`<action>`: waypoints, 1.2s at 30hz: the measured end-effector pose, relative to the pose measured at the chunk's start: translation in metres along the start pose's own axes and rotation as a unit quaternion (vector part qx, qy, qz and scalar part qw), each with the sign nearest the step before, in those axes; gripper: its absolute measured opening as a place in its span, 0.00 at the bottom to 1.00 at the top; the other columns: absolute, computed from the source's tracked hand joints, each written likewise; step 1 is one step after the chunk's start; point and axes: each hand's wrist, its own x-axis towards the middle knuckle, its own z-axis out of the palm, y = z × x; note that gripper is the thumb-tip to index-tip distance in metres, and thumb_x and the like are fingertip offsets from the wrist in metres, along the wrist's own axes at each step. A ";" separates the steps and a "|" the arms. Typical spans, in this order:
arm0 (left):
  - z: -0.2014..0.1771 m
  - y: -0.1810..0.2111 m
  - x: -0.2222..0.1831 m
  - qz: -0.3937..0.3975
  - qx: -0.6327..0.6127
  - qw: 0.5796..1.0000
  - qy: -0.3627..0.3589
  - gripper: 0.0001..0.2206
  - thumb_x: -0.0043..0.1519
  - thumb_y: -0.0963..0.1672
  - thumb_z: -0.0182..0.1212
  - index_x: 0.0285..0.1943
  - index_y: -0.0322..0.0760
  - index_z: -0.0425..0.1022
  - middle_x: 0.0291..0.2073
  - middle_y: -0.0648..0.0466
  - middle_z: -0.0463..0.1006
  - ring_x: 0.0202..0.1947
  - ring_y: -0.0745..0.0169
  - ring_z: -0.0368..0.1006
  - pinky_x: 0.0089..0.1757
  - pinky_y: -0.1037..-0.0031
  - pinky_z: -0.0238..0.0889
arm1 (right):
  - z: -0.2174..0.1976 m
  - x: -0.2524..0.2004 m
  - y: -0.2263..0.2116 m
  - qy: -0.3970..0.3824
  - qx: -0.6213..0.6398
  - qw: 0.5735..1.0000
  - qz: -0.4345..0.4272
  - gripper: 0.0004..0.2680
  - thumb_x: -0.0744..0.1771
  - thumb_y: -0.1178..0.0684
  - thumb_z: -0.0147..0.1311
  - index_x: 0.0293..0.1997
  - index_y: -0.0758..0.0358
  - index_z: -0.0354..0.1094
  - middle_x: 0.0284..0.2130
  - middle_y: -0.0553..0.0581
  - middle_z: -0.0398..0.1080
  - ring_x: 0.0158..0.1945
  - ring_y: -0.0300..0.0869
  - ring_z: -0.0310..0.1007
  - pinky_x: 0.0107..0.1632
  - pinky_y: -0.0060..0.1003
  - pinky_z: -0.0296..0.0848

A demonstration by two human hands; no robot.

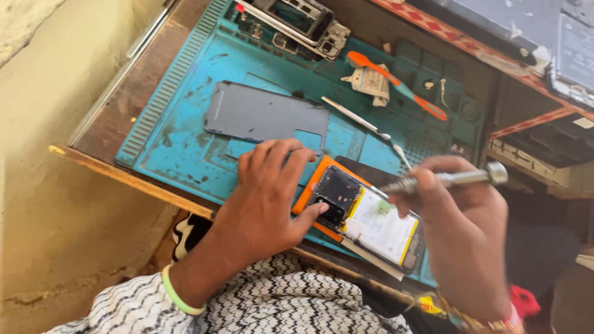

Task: The person uses a screwdriver to remove screws from the internal metal bracket of a disassembled smartphone. They carefully unscrew multiple fasteners from the camera module area and place them on the workbench mat. The task involves precise manipulation of small components within the phone's chassis.

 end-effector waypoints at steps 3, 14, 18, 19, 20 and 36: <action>0.000 0.000 0.000 0.003 0.009 1.000 -0.004 0.31 0.54 0.49 0.71 0.63 0.33 0.65 0.55 0.42 0.66 0.61 0.41 0.59 0.57 0.50 0.49 | 0.021 0.022 0.023 -0.011 0.001 1.000 -0.006 0.07 0.70 0.55 0.53 0.45 0.70 0.67 0.33 0.58 0.75 0.35 0.37 0.74 0.39 0.31 0.73; -0.002 -0.005 -0.003 -0.014 -0.020 1.000 -0.006 0.32 0.51 0.50 0.73 0.61 0.33 0.65 0.56 0.43 0.66 0.61 0.42 0.59 0.57 0.51 0.50 | 0.032 0.036 0.049 0.026 -0.110 0.994 -0.004 0.07 0.72 0.53 0.52 0.46 0.67 0.67 0.28 0.55 0.73 0.30 0.34 0.72 0.34 0.26 0.66; -0.002 -0.004 -0.004 -0.012 -0.014 1.000 -0.006 0.32 0.50 0.50 0.73 0.61 0.35 0.65 0.56 0.43 0.66 0.61 0.42 0.59 0.56 0.51 0.50 | 0.036 0.038 0.049 0.016 -0.063 0.998 -0.009 0.07 0.71 0.53 0.53 0.46 0.69 0.66 0.29 0.55 0.73 0.32 0.35 0.74 0.35 0.28 0.70; -0.002 -0.004 -0.004 -0.012 -0.014 1.000 -0.008 0.32 0.50 0.50 0.73 0.61 0.35 0.64 0.56 0.43 0.66 0.61 0.43 0.59 0.56 0.51 0.50 | 0.037 0.037 0.049 0.021 -0.070 0.997 -0.012 0.07 0.71 0.54 0.53 0.46 0.69 0.66 0.29 0.55 0.73 0.32 0.35 0.74 0.36 0.28 0.70; -0.002 -0.005 -0.004 -0.012 -0.014 1.000 -0.010 0.32 0.51 0.50 0.73 0.61 0.35 0.64 0.56 0.43 0.65 0.61 0.43 0.59 0.56 0.52 0.50 | 0.037 0.037 0.049 0.025 -0.078 0.997 -0.015 0.07 0.71 0.54 0.53 0.46 0.69 0.66 0.29 0.55 0.72 0.33 0.35 0.75 0.36 0.28 0.71; 0.000 -0.006 -0.004 -0.007 -0.015 1.000 0.003 0.37 0.49 0.51 0.74 0.64 0.32 0.61 0.55 0.43 0.65 0.61 0.43 0.58 0.56 0.52 0.49 | 0.035 0.033 0.051 0.007 -0.107 0.993 -0.046 0.06 0.72 0.56 0.52 0.46 0.70 0.65 0.30 0.54 0.72 0.35 0.35 0.75 0.40 0.29 0.74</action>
